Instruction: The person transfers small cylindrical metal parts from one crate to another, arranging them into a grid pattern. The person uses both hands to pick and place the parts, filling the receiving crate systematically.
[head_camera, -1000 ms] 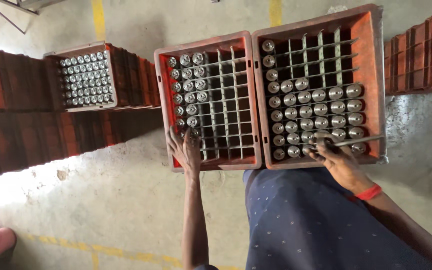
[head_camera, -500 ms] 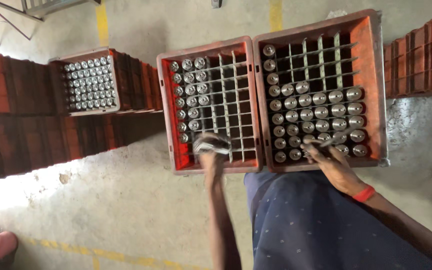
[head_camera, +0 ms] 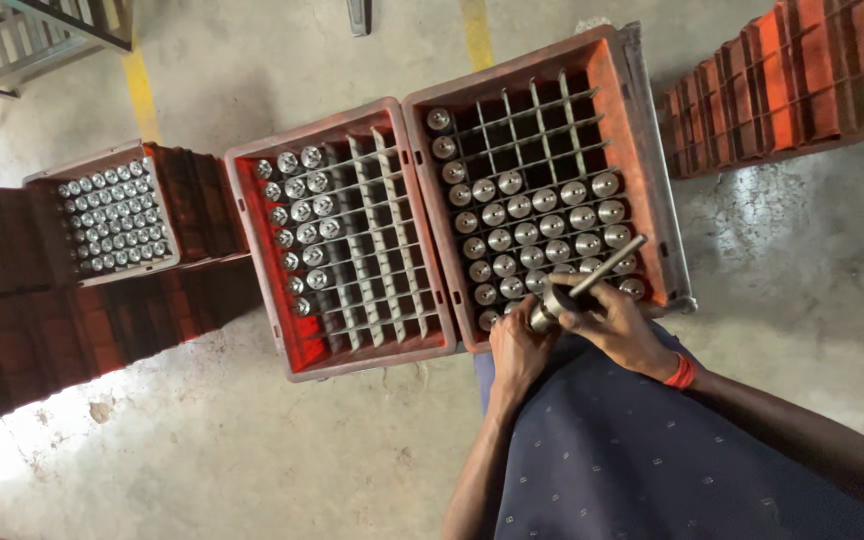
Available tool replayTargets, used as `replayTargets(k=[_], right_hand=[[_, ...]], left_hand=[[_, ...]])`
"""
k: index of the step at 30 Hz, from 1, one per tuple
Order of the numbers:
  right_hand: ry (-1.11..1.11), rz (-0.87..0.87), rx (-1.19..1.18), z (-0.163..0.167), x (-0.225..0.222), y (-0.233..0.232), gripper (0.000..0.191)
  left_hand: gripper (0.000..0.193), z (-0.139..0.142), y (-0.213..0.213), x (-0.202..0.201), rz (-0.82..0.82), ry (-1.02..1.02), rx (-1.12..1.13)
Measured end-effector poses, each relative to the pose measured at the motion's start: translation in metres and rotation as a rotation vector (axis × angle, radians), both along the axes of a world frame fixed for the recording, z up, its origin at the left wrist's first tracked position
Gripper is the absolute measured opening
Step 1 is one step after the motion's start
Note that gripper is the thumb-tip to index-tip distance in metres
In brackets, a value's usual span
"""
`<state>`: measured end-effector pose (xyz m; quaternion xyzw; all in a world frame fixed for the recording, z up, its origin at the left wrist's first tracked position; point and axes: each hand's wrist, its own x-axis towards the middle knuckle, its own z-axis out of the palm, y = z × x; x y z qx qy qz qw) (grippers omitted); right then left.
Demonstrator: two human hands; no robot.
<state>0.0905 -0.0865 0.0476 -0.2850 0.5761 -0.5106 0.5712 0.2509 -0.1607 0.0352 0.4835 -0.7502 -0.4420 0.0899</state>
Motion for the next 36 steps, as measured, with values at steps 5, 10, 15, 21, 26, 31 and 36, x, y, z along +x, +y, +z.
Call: replayTargets(k=[5, 10, 15, 21, 26, 31, 36], right_hand=[[0.227, 0.198, -0.173, -0.011, -0.040, 0.015, 0.060], [-0.058, 0.008, 0.002, -0.045, -0.068, 0.029, 0.054], [-0.070, -0.336, 0.010, -0.087, -0.100, 0.052, 0.029], [-0.093, -0.462, -0.185, -0.104, -0.083, 0.061, 0.020], [-0.112, -0.415, -0.057, -0.094, -0.056, 0.056, 0.034], [-0.157, -0.419, -0.085, -0.067, -0.031, 0.043, 0.037], [-0.110, -0.342, -0.018, -0.035, -0.006, 0.030, 0.044]], left_hand=[[0.043, -0.011, 0.009, -0.022, -0.112, -0.032, 0.131], [0.053, -0.024, -0.003, -0.038, -0.239, 0.102, 0.220], [0.057, -0.066, -0.066, -0.071, -0.124, -0.238, -0.111], [0.052, -0.097, -0.125, -0.110, -0.280, -0.093, -0.525], [0.059, -0.092, -0.107, -0.078, -0.184, 0.086, -0.534], [0.036, -0.084, -0.095, 0.052, 0.061, 0.066, -0.508], [0.043, -0.079, -0.153, 0.237, 0.466, -0.555, -0.898]])
